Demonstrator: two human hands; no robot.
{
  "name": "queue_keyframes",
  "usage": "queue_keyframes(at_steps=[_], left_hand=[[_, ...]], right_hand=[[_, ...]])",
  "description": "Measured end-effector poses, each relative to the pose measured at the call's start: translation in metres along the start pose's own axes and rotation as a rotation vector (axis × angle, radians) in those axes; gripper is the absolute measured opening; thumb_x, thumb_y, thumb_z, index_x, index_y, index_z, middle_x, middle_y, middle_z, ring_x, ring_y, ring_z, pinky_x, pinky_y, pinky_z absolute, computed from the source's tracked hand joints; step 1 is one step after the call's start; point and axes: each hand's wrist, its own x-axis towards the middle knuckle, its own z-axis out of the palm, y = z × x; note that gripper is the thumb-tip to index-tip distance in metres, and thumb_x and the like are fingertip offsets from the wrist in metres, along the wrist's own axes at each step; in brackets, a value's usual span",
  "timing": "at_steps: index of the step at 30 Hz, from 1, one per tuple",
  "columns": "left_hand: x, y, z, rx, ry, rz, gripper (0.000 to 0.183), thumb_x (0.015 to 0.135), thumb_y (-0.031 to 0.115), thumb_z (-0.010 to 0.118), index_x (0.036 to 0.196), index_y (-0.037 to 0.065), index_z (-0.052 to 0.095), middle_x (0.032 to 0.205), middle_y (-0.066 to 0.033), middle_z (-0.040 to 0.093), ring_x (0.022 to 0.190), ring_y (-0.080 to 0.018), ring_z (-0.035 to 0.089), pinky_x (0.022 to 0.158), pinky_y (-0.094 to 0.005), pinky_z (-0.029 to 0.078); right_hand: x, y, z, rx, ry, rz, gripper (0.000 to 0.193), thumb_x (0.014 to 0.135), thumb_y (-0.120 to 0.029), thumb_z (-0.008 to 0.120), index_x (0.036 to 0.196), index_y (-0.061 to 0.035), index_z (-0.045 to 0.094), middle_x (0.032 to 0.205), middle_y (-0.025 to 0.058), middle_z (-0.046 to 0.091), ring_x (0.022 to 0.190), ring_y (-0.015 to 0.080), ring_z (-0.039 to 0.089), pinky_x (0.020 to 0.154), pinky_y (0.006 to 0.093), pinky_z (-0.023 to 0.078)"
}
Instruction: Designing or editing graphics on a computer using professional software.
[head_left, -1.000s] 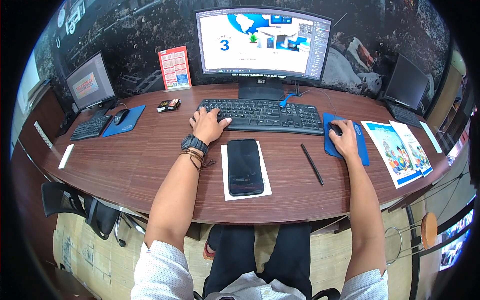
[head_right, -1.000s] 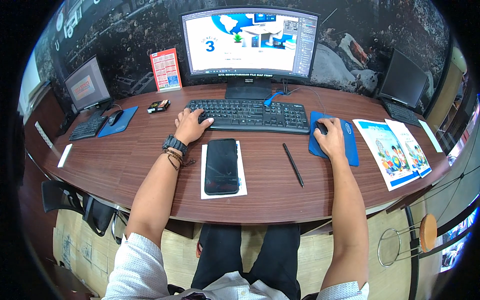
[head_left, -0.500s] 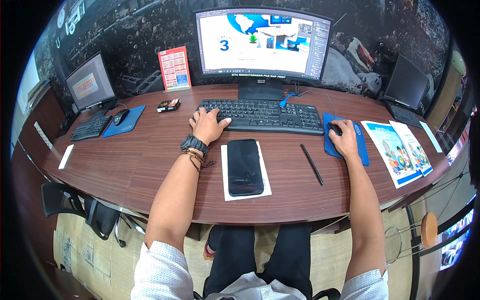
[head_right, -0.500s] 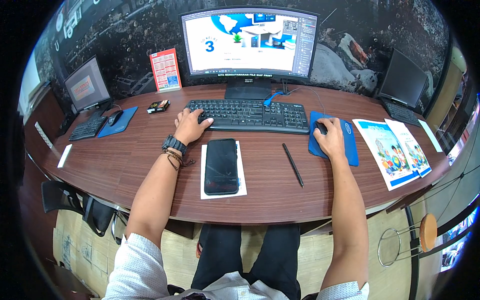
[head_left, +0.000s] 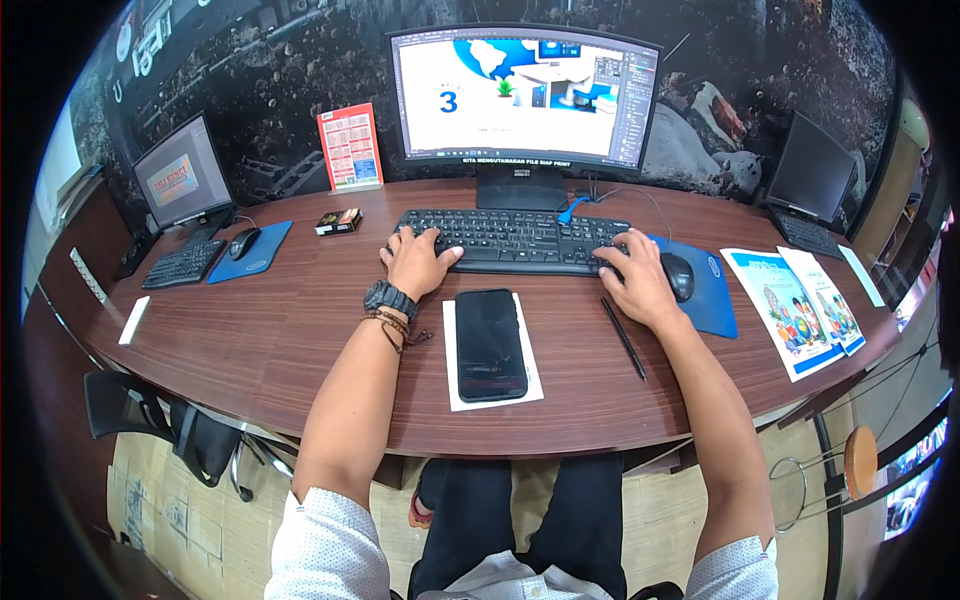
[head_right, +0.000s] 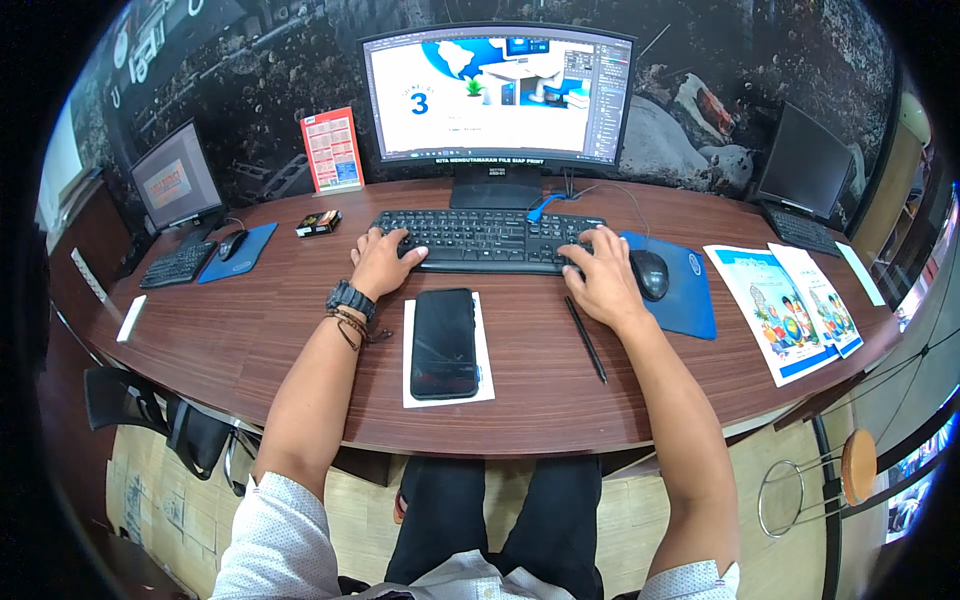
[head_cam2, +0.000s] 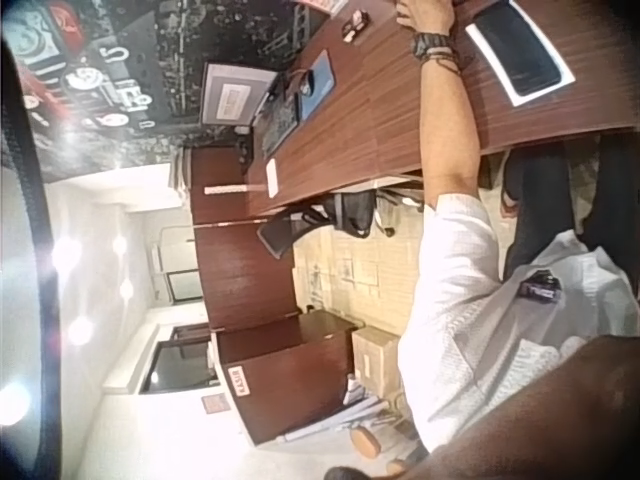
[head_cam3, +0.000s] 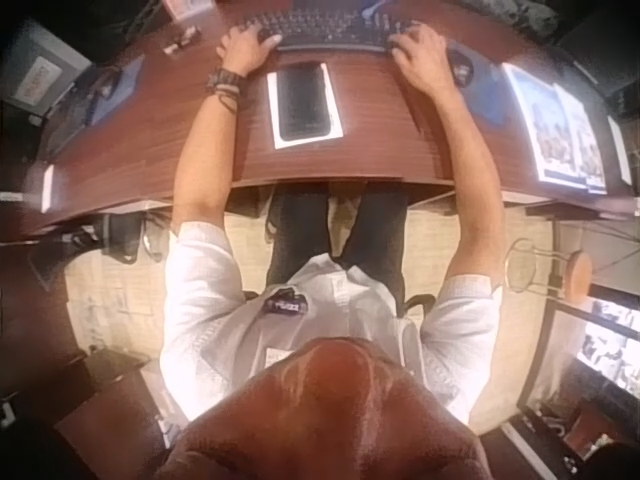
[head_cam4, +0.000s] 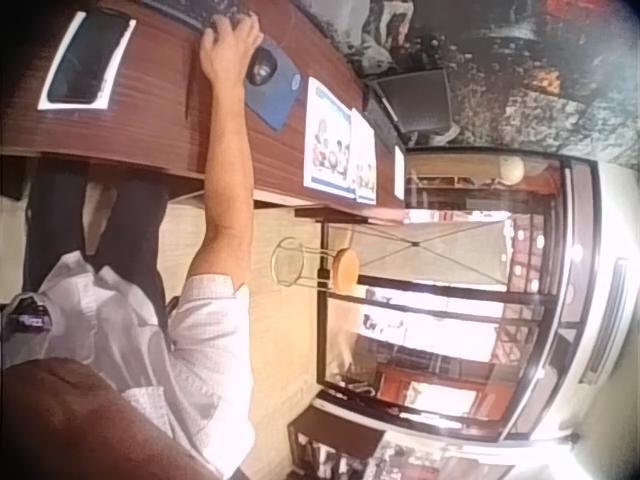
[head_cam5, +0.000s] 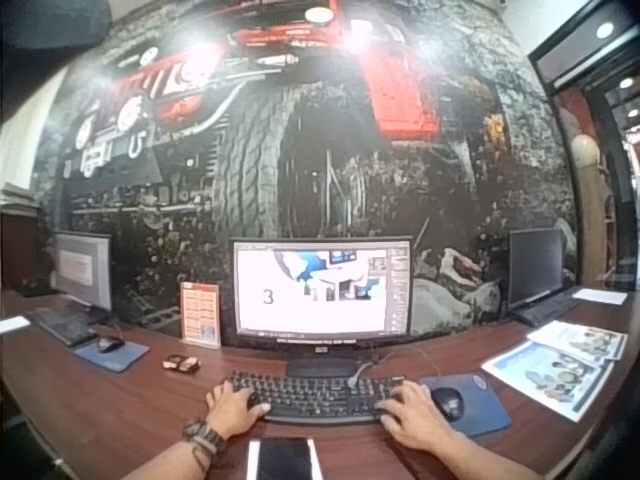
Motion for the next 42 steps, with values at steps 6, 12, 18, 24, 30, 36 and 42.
queue_keyframes(at_steps=[6, 12, 18, 24, 30, 36, 42], left_hand=[[0.000, 0.003, -0.001, 0.018, 0.003, -0.007, 0.060, 0.088, 0.054, 0.066, 0.130, 0.011, 0.063, 0.138, -0.0246, 0.046, 0.131, -0.0438, 0.038, 0.108, -0.0614, 0.028], [0.000, 0.000, 0.000, 0.018, 0.007, -0.007, 0.061, 0.088, 0.055, 0.065, 0.130, 0.011, 0.062, 0.137, -0.0247, 0.047, 0.132, -0.0437, 0.036, 0.109, -0.0614, 0.027], [0.002, 0.002, -0.002, 0.022, -0.009, -0.007, 0.060, 0.088, 0.055, 0.064, 0.131, 0.012, 0.062, 0.137, -0.0243, 0.047, 0.133, -0.0437, 0.036, 0.109, -0.0616, 0.027], [0.003, -0.002, 0.003, 0.031, -0.001, -0.002, 0.060, 0.089, 0.054, 0.064, 0.131, 0.012, 0.061, 0.137, -0.0242, 0.046, 0.132, -0.0439, 0.037, 0.108, -0.0621, 0.027], [0.001, 0.000, 0.000, 0.027, -0.008, -0.008, 0.061, 0.089, 0.054, 0.064, 0.132, 0.012, 0.061, 0.138, -0.0246, 0.046, 0.132, -0.0442, 0.036, 0.109, -0.0617, 0.026], [0.001, 0.004, -0.002, 0.014, -0.027, -0.017, 0.062, 0.089, 0.055, 0.063, 0.133, 0.010, 0.060, 0.139, -0.0248, 0.045, 0.134, -0.0439, 0.035, 0.110, -0.0620, 0.025], [0.001, 0.002, -0.003, 0.017, -0.028, -0.009, 0.063, 0.090, 0.055, 0.062, 0.133, 0.009, 0.060, 0.138, -0.0254, 0.046, 0.133, -0.0439, 0.036, 0.108, -0.0635, 0.025]], right_hand=[[0.016, 0.006, 0.016, -0.079, -0.064, -0.002, 0.021, 0.090, -0.021, 0.059, 0.104, -0.0108, 0.072, 0.124, 0.0168, 0.055, 0.129, 0.0366, 0.041, 0.106, 0.0500, 0.032], [0.026, -0.004, 0.026, -0.067, -0.114, 0.101, 0.023, 0.092, -0.025, 0.057, 0.102, -0.0119, 0.073, 0.124, 0.0173, 0.056, 0.127, 0.0357, 0.043, 0.108, 0.0489, 0.032], [0.023, -0.004, 0.030, -0.047, -0.057, 0.118, 0.025, 0.093, -0.027, 0.056, 0.105, -0.0123, 0.073, 0.126, 0.0182, 0.056, 0.128, 0.0355, 0.043, 0.109, 0.0498, 0.031], [0.021, -0.008, 0.030, -0.072, -0.018, 0.100, 0.024, 0.091, -0.025, 0.058, 0.104, -0.0107, 0.073, 0.124, 0.0187, 0.056, 0.125, 0.0361, 0.046, 0.107, 0.0484, 0.035], [0.019, -0.013, 0.017, -0.055, 0.026, 0.167, 0.015, 0.085, -0.016, 0.064, 0.091, -0.0067, 0.073, 0.120, 0.0148, 0.058, 0.118, 0.0347, 0.051, 0.098, 0.0431, 0.046], [0.017, -0.010, 0.019, -0.014, 0.033, 0.191, 0.015, 0.084, -0.017, 0.066, 0.092, -0.0072, 0.075, 0.123, 0.0157, 0.057, 0.120, 0.0346, 0.049, 0.101, 0.0443, 0.042], [0.016, -0.012, 0.028, -0.110, -0.030, 0.125, 0.025, 0.090, -0.025, 0.063, 0.110, -0.0147, 0.072, 0.131, 0.0184, 0.052, 0.128, 0.0353, 0.044, 0.109, 0.0462, 0.033]])
